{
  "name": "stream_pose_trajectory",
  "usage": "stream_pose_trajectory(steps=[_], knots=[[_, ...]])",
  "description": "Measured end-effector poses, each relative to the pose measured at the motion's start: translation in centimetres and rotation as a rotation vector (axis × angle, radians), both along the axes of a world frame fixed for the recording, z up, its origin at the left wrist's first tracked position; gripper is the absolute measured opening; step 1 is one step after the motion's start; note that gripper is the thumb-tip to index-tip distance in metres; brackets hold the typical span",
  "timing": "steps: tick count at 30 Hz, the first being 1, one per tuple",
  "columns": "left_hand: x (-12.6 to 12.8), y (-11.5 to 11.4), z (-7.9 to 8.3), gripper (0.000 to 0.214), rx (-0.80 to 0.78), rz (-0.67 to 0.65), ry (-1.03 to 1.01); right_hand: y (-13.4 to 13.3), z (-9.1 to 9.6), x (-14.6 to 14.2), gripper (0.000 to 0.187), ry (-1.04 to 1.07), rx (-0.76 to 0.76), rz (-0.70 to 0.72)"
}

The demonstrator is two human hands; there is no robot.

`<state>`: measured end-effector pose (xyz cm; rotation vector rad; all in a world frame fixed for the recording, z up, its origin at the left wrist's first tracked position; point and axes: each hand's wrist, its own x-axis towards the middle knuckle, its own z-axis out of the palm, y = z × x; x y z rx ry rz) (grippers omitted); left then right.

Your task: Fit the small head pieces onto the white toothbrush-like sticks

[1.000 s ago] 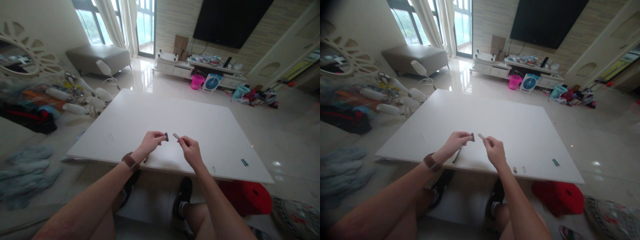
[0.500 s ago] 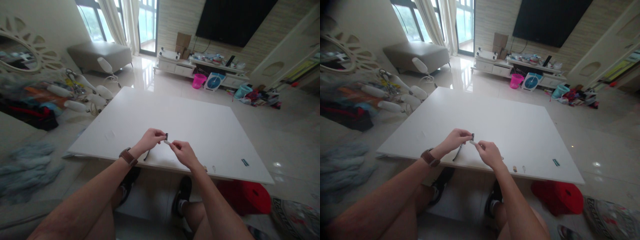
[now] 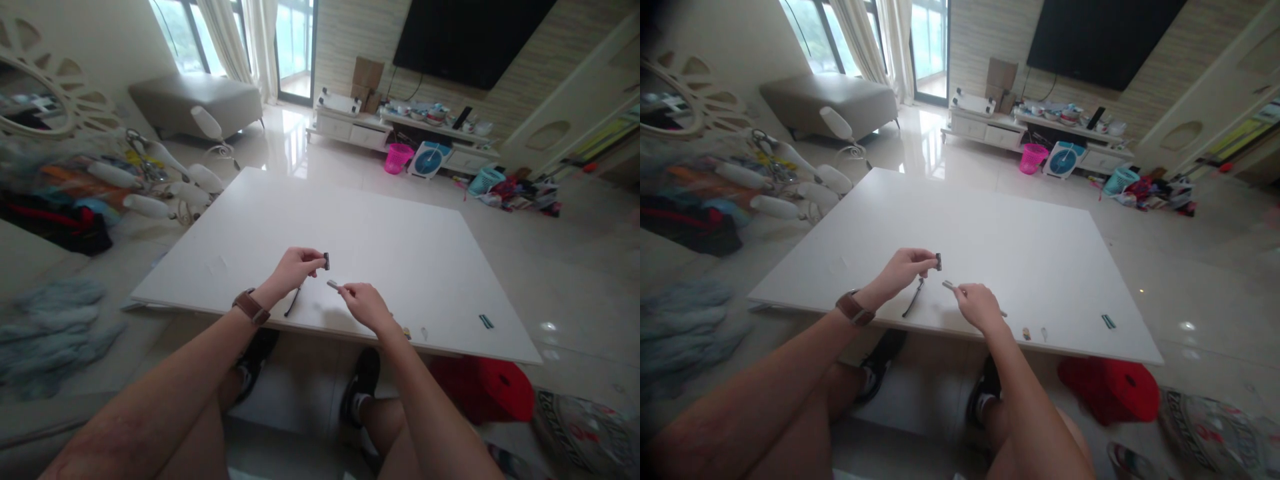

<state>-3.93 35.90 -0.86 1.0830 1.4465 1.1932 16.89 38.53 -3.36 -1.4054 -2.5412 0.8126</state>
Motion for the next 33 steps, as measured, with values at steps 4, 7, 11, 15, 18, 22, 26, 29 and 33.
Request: stream_pose_trajectory(steps=[4,7,11,15,18,22,26,29,33], knots=[[0.6,0.0,0.0,0.016,0.018,0.006,-0.134,1.7,-2.5,0.6,0.030,0.038,0.021,-0.028],[1.1,-0.1,-0.1,0.017,-0.007,-0.019,-0.218,2.3,-4.8,0.4,0.021,0.038,0.052,-0.112],[1.2,-0.1,-0.3,0.019,-0.004,-0.033,-0.286,2.4,-7.5,-0.4,0.020,0.073,0.092,-0.217],[0.8,-0.2,-0.2,0.020,0.014,-0.034,-0.297,2.2,-9.0,-1.1,0.015,0.113,0.121,-0.269],[0.5,-0.3,-0.1,0.020,0.036,-0.035,-0.276,1.9,-9.3,-1.6,0.010,0.123,0.140,-0.272],[0.2,-0.6,-0.2,0.015,0.085,-0.054,-0.126,1.4,-9.6,-2.5,0.013,0.135,0.170,-0.269],[0.1,-1.0,0.2,0.008,0.214,-0.038,0.127,1.0,-10.0,-3.2,0.014,0.149,0.199,-0.266],[-0.1,-1.3,0.9,0.015,0.354,-0.033,0.283,0.9,-10.5,-3.6,0.015,0.171,0.199,-0.270],[-0.1,-1.5,1.0,0.020,0.441,-0.087,0.426,0.8,-11.3,-3.7,0.015,0.203,0.194,-0.296]])
